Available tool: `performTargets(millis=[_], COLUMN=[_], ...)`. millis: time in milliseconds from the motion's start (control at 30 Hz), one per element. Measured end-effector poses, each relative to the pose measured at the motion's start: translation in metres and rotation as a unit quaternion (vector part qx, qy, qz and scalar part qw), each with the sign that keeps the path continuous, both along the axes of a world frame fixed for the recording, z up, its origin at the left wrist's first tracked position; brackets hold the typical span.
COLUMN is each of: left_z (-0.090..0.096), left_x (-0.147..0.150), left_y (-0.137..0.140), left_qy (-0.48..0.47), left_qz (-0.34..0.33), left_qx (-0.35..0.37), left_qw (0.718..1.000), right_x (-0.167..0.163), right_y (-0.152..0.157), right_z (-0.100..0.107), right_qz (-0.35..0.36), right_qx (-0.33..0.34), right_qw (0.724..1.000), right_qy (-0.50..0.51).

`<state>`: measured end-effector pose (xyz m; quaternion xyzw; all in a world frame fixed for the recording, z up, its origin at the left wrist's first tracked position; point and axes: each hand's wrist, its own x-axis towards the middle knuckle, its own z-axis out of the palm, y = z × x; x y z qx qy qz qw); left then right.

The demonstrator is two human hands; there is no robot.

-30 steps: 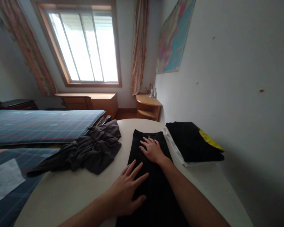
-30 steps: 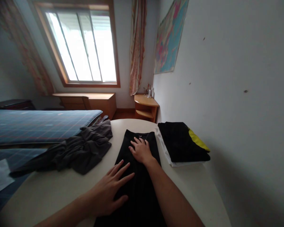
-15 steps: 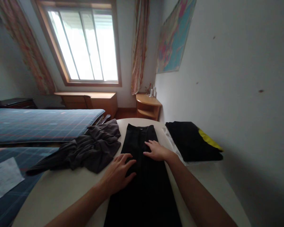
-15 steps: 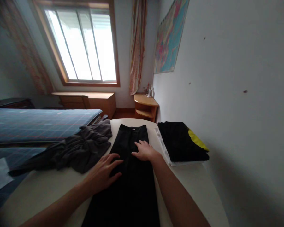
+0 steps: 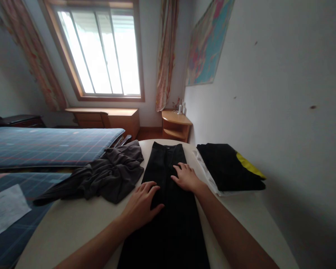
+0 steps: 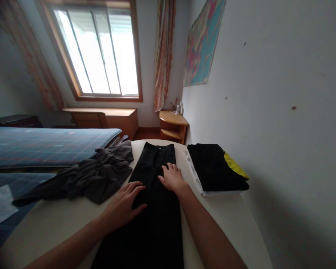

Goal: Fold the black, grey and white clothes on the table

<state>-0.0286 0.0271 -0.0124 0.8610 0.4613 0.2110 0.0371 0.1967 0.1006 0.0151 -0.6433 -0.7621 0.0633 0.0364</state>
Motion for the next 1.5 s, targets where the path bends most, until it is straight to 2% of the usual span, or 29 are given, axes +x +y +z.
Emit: performTargets(millis=[100,167,233,300,400,467,533,600,700,800,900,1033,1133,1300,1400,1500], left_z=[0.010,0.015,0.016,0.013,0.004,-0.001,-0.003,-0.002,0.002,0.007,0.013,0.028,0.039,0.044,0.041,0.038], left_x=[0.004,0.005,0.005,0.004,0.003,0.003,0.003,0.004,0.005,0.003,0.001,0.002,0.007,0.010,0.008,0.006], left_y=[-0.003,-0.007,-0.010,-0.011,-0.009,-0.006,-0.003,0.001,0.007,0.007,-0.005,-0.036,-0.053,-0.060,-0.058,-0.057], left_qy=[0.003,0.006,0.004,0.008,0.007,-0.006,-0.019,-0.031,-0.042,-0.044,-0.037,-0.005,0.027,0.074,0.064,0.047], left_qz=[0.017,0.006,-0.014,-0.034,-0.045,-0.041,-0.031,-0.009,0.031,0.042,0.000,-0.117,-0.151,-0.174,-0.202,-0.203], left_qx=[-0.019,-0.028,-0.025,-0.025,-0.042,-0.046,-0.036,-0.016,0.006,-0.003,-0.031,-0.096,-0.120,-0.129,-0.136,-0.142], left_qw=[1.000,1.000,1.000,0.999,0.998,0.998,0.999,0.999,0.999,0.998,0.999,0.989,0.981,0.974,0.968,0.968], right_x=[-0.009,-0.013,-0.015,-0.013,-0.006,-0.005,-0.006,-0.011,-0.021,-0.027,-0.023,-0.008,0.003,0.011,0.014,0.015], right_y=[-0.007,-0.008,-0.006,-0.002,0.005,0.006,0.001,-0.012,-0.040,-0.069,-0.087,-0.088,-0.084,-0.090,-0.103,-0.118], right_z=[0.005,0.002,-0.004,-0.012,-0.018,-0.013,-0.002,0.013,0.027,0.025,0.010,-0.007,-0.011,-0.004,0.009,0.024], right_qz=[0.010,0.007,0.000,0.002,0.008,0.005,0.003,0.017,0.073,0.105,0.121,0.129,0.132,0.144,0.184,0.217], right_qx=[-0.063,-0.101,-0.110,-0.086,-0.001,0.070,0.100,0.069,-0.023,-0.094,-0.108,-0.055,-0.036,-0.009,0.000,-0.018], right_qw=[0.998,0.995,0.994,0.996,1.000,0.998,0.995,0.997,0.997,0.990,0.986,0.989,0.989,0.987,0.977,0.967], right_qy=[-0.007,-0.004,0.000,0.007,0.008,-0.003,-0.007,-0.004,-0.002,0.020,0.036,0.054,0.064,0.073,0.107,0.133])
